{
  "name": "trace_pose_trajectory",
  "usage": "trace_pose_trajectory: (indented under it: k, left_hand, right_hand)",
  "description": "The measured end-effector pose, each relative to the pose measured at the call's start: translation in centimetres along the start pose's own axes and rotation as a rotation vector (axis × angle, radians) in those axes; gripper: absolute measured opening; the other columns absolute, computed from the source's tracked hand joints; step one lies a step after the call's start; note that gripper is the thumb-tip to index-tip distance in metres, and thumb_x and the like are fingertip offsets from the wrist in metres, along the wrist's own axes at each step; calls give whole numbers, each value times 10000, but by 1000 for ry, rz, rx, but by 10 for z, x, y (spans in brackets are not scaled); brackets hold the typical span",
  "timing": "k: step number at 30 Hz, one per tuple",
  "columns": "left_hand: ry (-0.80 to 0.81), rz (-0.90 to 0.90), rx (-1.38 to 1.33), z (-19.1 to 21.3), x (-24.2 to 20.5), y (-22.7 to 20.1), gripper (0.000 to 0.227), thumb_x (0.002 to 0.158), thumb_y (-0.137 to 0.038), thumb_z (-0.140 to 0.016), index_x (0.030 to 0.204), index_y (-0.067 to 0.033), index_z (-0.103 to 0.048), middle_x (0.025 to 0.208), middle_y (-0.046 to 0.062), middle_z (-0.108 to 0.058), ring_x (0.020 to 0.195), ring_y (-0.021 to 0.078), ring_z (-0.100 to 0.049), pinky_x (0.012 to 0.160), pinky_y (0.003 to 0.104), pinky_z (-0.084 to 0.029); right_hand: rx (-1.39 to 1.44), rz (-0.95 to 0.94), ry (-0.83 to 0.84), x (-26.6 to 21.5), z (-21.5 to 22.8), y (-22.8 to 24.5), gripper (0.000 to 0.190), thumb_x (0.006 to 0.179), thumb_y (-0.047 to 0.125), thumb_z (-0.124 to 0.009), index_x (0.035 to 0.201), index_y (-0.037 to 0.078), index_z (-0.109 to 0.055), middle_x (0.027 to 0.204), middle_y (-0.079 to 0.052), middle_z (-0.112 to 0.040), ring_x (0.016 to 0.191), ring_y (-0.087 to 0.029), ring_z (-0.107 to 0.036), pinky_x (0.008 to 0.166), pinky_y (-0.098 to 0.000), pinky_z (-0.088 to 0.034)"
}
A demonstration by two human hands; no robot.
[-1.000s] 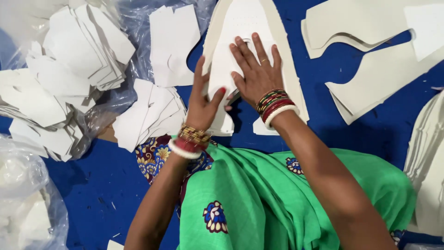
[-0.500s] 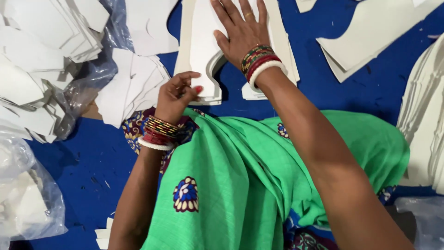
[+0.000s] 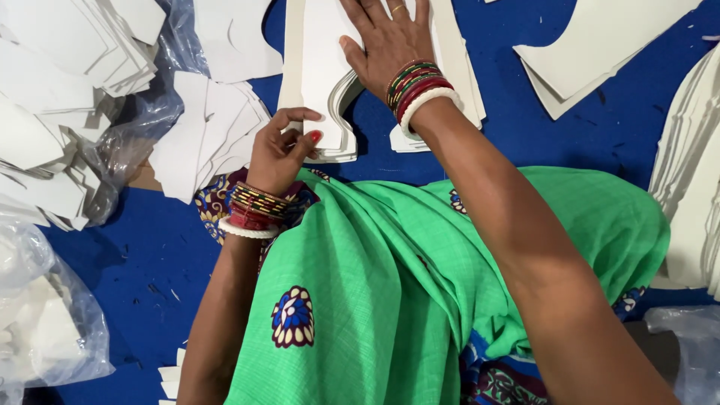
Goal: The person sorts and matches white shoe upper components on a blue floor surface.
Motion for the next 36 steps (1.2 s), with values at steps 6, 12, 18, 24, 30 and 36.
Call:
trace_pose_trajectory:
  k: [6,12,18,24,30,36]
  left_hand:
    - [-59,-70,70,-6,-2,0,186,982,32,-679,1165,-2,-676,1194,30,-623,785,72,-630,701,233,-562]
    - [-78,-90,134,-13,-2,-8,184,971,31,-671,1152,2,-663,1176,52,-579,764,102,-682,675,227,-567]
    - [-58,-58,188,-12,1,-15,173,964,9,-665,1133,-13,-637,1143,78,-578,759,157,-706,656,281,-578]
    - [-153,142,1074,-25,2,-56,351,953,-315,-778,1175,-80,-642,1080,193,-563,855,401,-642,697,496,-510]
    - [-189,-495,1315,-46,36,-30,811,1067,-453,-670,1680,-64,-310,1744,199,-242,1629,352,-167,1298,570,-226]
    - [0,-426,1054,-58,49,-22,1118,902,-742,-558,1610,18,-145,1671,252,-60,1551,402,-11,1223,613,-61]
  right_hand:
    - [-23,21,-47,-2,-1,0,519,1148,396,-431,1617,177,-387,1590,-82,-481,1443,-326,-384,1137,-639,-159]
    - [-39,26,-64,-2,-9,-3,517,1151,394,-429,1615,166,-395,1590,-93,-481,1430,-345,-400,1122,-654,-151]
    - [25,-7,15,0,0,0,555,1128,397,-420,1633,174,-365,1594,-92,-465,1441,-332,-380,1142,-650,-143]
    - [14,18,23,0,6,1,614,1133,421,-426,1680,185,-279,1677,-75,-366,1533,-330,-271,1200,-639,-86]
    - [8,-19,117,3,2,0,615,1129,419,-383,1689,236,-205,1748,30,-159,1599,-289,-89,1242,-638,-34]
    - [-32,-81,196,11,5,-9,622,1097,452,-357,1674,249,-244,1736,56,-151,1596,-249,-56,1230,-617,-24]
Point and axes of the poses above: each hand's wrist, its own x-axis towards the middle knuckle, its own z-axis out of the back of the hand, y = z × x, the point moved 4 cm from there along x, towards the middle knuckle
